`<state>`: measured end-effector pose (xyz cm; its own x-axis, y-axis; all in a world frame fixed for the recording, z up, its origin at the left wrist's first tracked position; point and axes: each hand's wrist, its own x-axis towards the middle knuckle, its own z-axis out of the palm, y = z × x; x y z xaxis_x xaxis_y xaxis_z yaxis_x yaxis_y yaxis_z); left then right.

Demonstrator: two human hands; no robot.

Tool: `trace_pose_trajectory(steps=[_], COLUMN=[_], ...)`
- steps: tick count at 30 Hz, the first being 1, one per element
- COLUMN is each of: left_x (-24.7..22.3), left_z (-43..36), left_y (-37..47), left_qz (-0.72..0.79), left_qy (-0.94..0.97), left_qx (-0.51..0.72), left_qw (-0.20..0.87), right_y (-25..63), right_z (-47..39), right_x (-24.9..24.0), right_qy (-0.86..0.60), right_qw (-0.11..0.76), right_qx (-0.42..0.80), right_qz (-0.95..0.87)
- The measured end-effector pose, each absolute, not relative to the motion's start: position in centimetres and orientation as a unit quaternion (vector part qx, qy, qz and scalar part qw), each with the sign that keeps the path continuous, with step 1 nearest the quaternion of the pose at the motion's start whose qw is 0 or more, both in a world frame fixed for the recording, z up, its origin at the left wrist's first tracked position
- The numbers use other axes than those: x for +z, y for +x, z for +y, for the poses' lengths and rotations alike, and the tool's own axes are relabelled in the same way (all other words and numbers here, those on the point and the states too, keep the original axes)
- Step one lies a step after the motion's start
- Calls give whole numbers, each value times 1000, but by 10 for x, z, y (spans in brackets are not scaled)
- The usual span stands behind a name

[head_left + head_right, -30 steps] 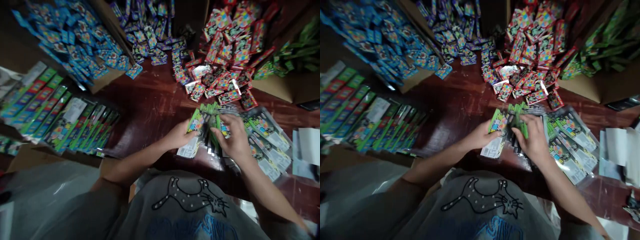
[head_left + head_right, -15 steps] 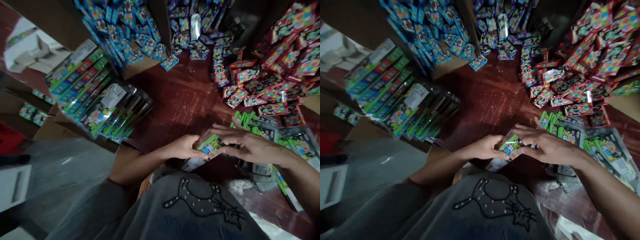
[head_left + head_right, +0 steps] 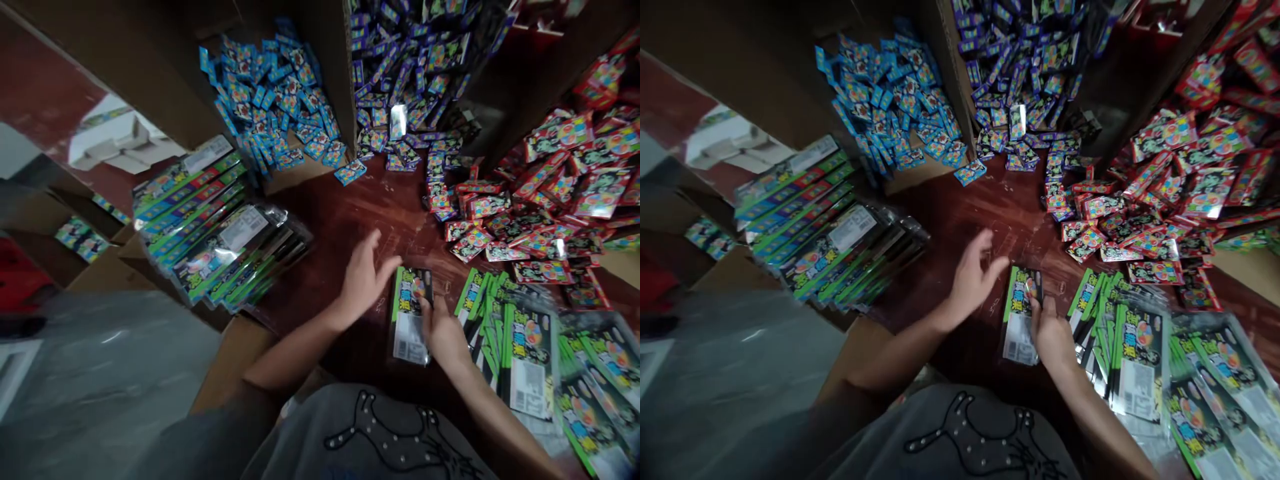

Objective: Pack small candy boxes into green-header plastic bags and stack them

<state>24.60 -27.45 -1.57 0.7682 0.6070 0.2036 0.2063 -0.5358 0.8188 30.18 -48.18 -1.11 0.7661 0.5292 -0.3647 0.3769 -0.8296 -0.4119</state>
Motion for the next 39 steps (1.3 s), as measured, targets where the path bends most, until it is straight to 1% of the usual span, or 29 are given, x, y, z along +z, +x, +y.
trace_pose_trajectory(steps=[2, 4, 5, 7, 9, 11, 13, 15, 17, 19, 21, 22, 24, 26, 28, 31, 33, 35, 37, 39], left_x=[-5, 0, 2, 1, 0, 0, 3, 8, 11, 10, 6, 3, -3, -6, -8, -8, -8, -7, -6, -5], left_z=[-224, -178, -160, -141, -145, -161, -178, -185, -180, -169, -162, -162, -170, -185, -203, -230, -246, -259, -270, -279], left_y=[288, 333, 352, 379, 387, 381, 371, 363, 361, 362, 361, 359, 350, 338, 323, 306, 298, 295, 295, 300], left_qz=[260, 335, 373, 424, 427, 393, 351, 327, 314, 294, 261, 235, 154, 61, 1, -50, -87, -112, -113, -113], left_qy=[885, 894, 893, 889, 896, 915, 933, 940, 941, 943, 948, 951, 955, 949, 939, 937, 943, 951, 957, 960], left_qx=[252, 210, 173, 93, 39, 18, 7, -9, -27, -39, -39, -36, -39, -49, -56, -75, -96, -106, -98, -81], left_qw=[294, 210, 183, 148, 117, 90, 84, 100, 125, 150, 178, 198, 251, 305, 338, 338, 305, 267, 249, 244], right_y=[322, 352, 370, 413, 460, 503, 534, 550, 552, 549, 546, 546, 546, 543, 533, 505, 484, 469, 464, 468], right_z=[-476, -457, -443, -405, -358, -310, -270, -243, -233, -240, -266, -285, -331, -384, -431, -479, -494, -502, -505, -504], right_x=[10, 37, 49, 66, 69, 58, 40, 21, 9, 8, 17, 23, 36, 47, 53, 51, 45, 39, 37, 37], right_qy=[-915, -904, -900, -881, -855, -864, -880, -894, -904, -903, -877, -850, -778, -722, -699, -694, -708, -734, -783, -837], right_qw=[71, 6, 0, 22, 32, 16, 3, 12, 42, 81, 114, 128, 148, 149, 132, 100, 90, 97, 103, 84], right_qx=[256, 217, 172, 68, 5, -5, 13, 22, 11, -11, -13, 6, 84, 170, 232, 274, 268, 232, 162, 84], right_qz=[-304, -368, -400, -467, -517, -504, -474, -448, -425, -421, -467, -511, -604, -654, -663, -658, -647, -631, -592, -534])
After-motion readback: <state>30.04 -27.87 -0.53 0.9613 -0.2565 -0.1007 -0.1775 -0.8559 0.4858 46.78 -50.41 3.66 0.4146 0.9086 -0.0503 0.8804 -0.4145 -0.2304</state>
